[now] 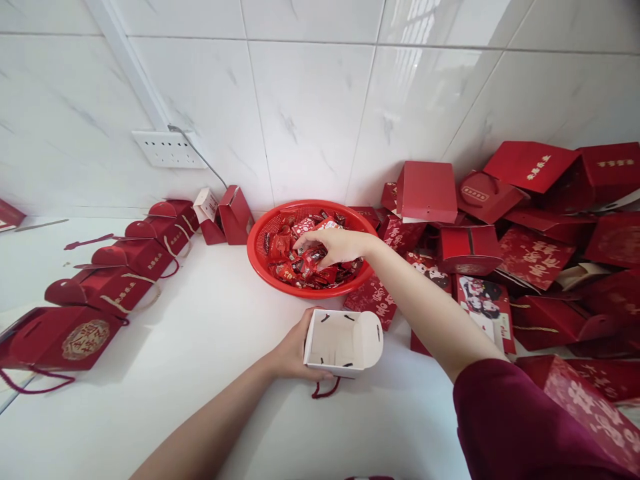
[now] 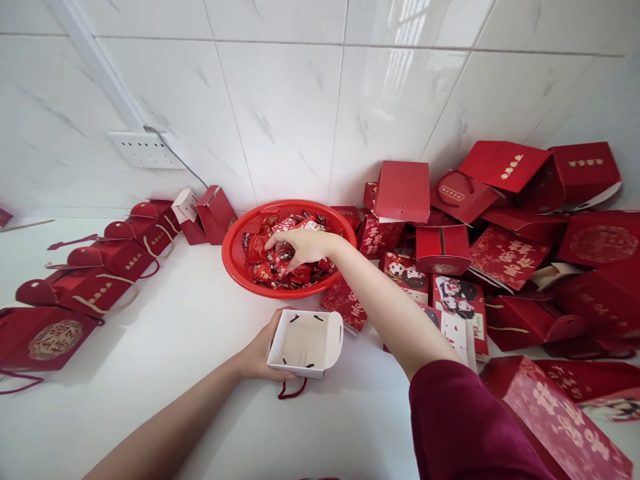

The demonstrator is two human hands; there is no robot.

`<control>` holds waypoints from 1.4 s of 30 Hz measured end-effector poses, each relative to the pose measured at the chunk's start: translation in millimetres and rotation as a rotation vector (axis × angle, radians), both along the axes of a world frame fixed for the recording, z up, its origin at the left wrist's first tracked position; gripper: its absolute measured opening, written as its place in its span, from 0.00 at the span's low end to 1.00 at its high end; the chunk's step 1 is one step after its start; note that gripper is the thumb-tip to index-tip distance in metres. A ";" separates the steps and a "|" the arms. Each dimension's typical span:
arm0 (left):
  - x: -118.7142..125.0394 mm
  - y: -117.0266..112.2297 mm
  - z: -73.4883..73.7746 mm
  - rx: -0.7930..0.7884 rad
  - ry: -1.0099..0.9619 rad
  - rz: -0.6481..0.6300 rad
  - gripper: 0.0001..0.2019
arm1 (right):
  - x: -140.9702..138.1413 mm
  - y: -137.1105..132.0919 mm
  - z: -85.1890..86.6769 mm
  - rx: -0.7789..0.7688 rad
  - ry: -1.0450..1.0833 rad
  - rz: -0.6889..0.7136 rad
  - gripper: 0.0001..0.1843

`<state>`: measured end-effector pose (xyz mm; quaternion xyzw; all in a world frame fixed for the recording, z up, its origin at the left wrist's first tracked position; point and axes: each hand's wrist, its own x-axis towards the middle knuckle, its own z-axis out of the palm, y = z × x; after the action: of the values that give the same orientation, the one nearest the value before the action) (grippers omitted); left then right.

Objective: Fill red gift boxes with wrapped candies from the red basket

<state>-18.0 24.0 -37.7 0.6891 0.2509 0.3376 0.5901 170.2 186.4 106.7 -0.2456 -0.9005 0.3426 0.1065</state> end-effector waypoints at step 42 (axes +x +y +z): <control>-1.2 -0.4 1.5 0.081 0.090 0.161 0.48 | -27.5 -31.8 -4.2 0.360 -0.283 -0.445 0.12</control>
<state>-19.2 23.6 -36.2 0.7048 0.3178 0.3622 0.5207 142.7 154.6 102.5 -0.4589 -0.8768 0.1086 0.0942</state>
